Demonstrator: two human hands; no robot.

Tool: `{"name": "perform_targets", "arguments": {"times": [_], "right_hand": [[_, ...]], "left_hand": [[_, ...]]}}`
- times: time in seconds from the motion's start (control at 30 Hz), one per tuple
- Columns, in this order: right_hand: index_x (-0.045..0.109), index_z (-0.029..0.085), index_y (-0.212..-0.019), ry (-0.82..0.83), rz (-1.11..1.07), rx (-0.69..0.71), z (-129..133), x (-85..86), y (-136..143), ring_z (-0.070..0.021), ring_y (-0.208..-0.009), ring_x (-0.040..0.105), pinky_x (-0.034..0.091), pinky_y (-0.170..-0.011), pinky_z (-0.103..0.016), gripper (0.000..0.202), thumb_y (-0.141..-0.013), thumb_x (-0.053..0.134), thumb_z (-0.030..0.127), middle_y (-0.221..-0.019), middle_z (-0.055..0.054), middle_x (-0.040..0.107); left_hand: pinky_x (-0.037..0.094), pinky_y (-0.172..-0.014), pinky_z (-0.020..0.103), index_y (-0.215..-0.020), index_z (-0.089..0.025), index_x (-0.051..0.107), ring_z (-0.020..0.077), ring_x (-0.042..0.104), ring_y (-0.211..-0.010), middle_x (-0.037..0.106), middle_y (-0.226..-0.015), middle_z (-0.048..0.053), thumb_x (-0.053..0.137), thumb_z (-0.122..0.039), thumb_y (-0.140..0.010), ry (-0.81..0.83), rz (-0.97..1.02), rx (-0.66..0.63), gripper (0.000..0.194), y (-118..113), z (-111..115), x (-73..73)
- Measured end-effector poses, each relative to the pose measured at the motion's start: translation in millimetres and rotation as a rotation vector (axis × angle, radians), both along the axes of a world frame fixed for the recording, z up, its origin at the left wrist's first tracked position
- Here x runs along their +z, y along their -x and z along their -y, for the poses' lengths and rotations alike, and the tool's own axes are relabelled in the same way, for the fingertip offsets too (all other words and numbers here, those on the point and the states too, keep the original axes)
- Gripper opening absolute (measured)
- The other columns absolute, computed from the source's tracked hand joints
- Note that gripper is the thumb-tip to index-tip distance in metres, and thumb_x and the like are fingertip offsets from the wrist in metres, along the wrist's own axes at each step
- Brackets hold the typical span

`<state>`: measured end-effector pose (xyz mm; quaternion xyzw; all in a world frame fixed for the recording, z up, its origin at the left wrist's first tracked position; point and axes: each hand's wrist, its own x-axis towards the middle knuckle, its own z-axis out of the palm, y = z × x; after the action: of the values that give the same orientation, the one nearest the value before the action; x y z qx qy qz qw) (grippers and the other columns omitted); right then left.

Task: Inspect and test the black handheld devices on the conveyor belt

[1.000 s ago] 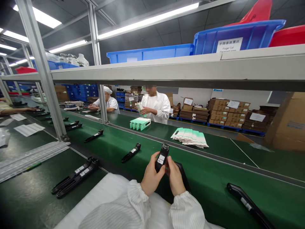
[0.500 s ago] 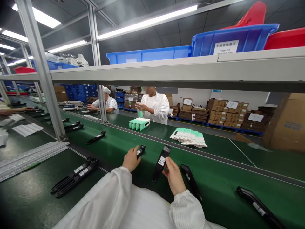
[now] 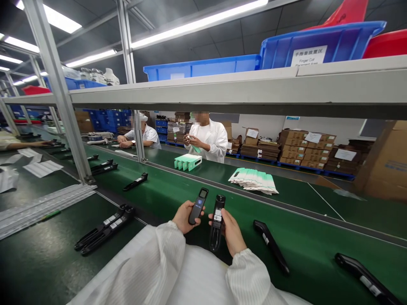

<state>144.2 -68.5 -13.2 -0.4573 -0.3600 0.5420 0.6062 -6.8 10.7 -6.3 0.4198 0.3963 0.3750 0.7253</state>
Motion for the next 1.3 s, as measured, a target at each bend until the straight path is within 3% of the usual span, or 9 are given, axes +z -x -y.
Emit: {"name": "perform_targets", "arguments": {"times": [0.1, 0.23, 0.37, 0.53, 0.67, 0.8, 0.93, 1.13, 1.3], "right_hand": [[0.058, 0.018, -0.076, 0.049, 0.330, -0.046, -7.2, -14.0, -4.2, -0.0178, -0.057, 0.061, 0.044, -0.054, -0.029, 0.045, -0.074, 0.042, 0.060, -0.073, -0.005, 0.067], [0.056, 0.019, -0.093, 0.016, 0.799, -0.102, -18.1, -32.3, -13.9, -0.0217, -0.081, 0.062, 0.045, -0.073, -0.031, 0.030, -0.074, 0.048, 0.040, -0.090, -0.007, 0.067], [0.052, 0.017, -0.111, 0.036, 0.976, -0.144, -24.3, -42.8, -20.9, -0.0268, -0.103, 0.054, 0.038, -0.088, -0.037, 0.041, -0.071, 0.050, 0.028, -0.111, -0.012, 0.060], [0.051, 0.011, -0.115, 0.050, 1.123, -0.179, -24.3, -46.1, -23.6, -0.0298, -0.107, 0.051, 0.036, -0.091, -0.040, 0.044, -0.075, 0.043, 0.027, -0.112, -0.017, 0.058], [0.051, 0.011, -0.117, 0.025, 1.169, -0.256, -20.8, -37.9, -23.7, -0.0300, -0.112, 0.046, 0.035, -0.092, -0.041, 0.045, -0.076, 0.041, 0.028, -0.117, -0.017, 0.054], [0.058, 0.020, -0.108, -0.137, 0.841, -0.349, -14.8, -17.5, -18.2, -0.0274, -0.109, 0.048, 0.037, -0.090, -0.039, 0.040, -0.079, 0.040, 0.040, -0.115, -0.011, 0.057], [0.064, 0.021, -0.098, -0.145, 0.191, -0.150, -7.0, 3.4, -6.0, -0.0253, -0.097, 0.056, 0.045, -0.075, -0.033, 0.046, -0.076, 0.045, 0.056, -0.102, -0.008, 0.064], [0.066, 0.022, -0.089, -0.189, -0.053, -0.084, 2.0, 16.8, 4.5, -0.0200, -0.085, 0.057, 0.044, -0.069, -0.027, 0.034, -0.067, 0.064, 0.048, -0.091, -0.003, 0.065], [0.066, 0.021, -0.088, -0.141, -0.051, -0.081, 5.8, 21.1, 4.0, -0.0175, -0.078, 0.055, 0.041, -0.059, -0.024, 0.035, -0.065, 0.066, 0.047, -0.084, -0.002, 0.065]], "left_hand": [[0.023, -0.034, 0.015, -0.091, -0.013, 0.055, 0.0079, 0.048, -0.049, 0.054, -0.070, 0.003, 0.035, -0.042, -0.083, 0.167, 0.312, -0.021, 0.036, -9.0, 9.1, 1.4], [0.022, -0.033, 0.016, -0.100, -0.013, 0.055, 0.0099, 0.050, -0.050, 0.056, -0.070, 0.005, 0.037, -0.051, -0.083, 0.172, 0.360, -0.086, 0.046, -16.3, 17.3, 2.2], [0.024, -0.034, 0.017, -0.102, -0.011, 0.055, 0.0106, 0.051, -0.052, 0.059, -0.075, 0.007, 0.035, -0.053, -0.083, 0.183, 0.386, -0.113, 0.050, -21.8, 24.1, 3.3], [0.023, -0.034, 0.017, -0.096, -0.010, 0.057, 0.0103, 0.051, -0.053, 0.060, -0.077, 0.008, 0.035, -0.044, -0.083, 0.165, 0.398, -0.122, 0.042, -31.0, 33.6, 5.2], [0.023, -0.037, 0.017, -0.090, -0.013, 0.055, 0.0088, 0.046, -0.051, 0.056, -0.071, 0.004, 0.041, -0.038, -0.080, -0.061, 0.214, 0.025, 0.030, -38.7, 39.8, 3.8], [0.035, -0.054, 0.020, -0.098, -0.019, 0.052, 0.0094, 0.047, -0.060, 0.054, -0.072, -0.001, 0.060, -0.022, -0.069, -0.536, -0.081, 0.243, 0.031, -40.3, 44.2, 2.8], [0.037, -0.068, 0.024, -0.106, -0.022, 0.051, 0.0146, 0.051, -0.072, 0.056, -0.080, 0.002, 0.063, -0.018, -0.067, -0.729, -0.140, 0.251, 0.041, -39.2, 52.7, 6.2], [0.037, -0.066, 0.024, -0.107, -0.021, 0.052, 0.0140, 0.049, -0.068, 0.054, -0.075, 0.001, 0.065, -0.026, -0.069, -0.662, -0.030, 0.163, 0.041, -42.1, 58.9, 9.6], [0.032, -0.051, 0.021, -0.099, -0.017, 0.055, 0.0097, 0.045, -0.057, 0.048, -0.068, -0.002, 0.043, -0.052, -0.079, -0.221, 0.117, 0.221, 0.042, -36.4, 39.9, 4.7]]}}
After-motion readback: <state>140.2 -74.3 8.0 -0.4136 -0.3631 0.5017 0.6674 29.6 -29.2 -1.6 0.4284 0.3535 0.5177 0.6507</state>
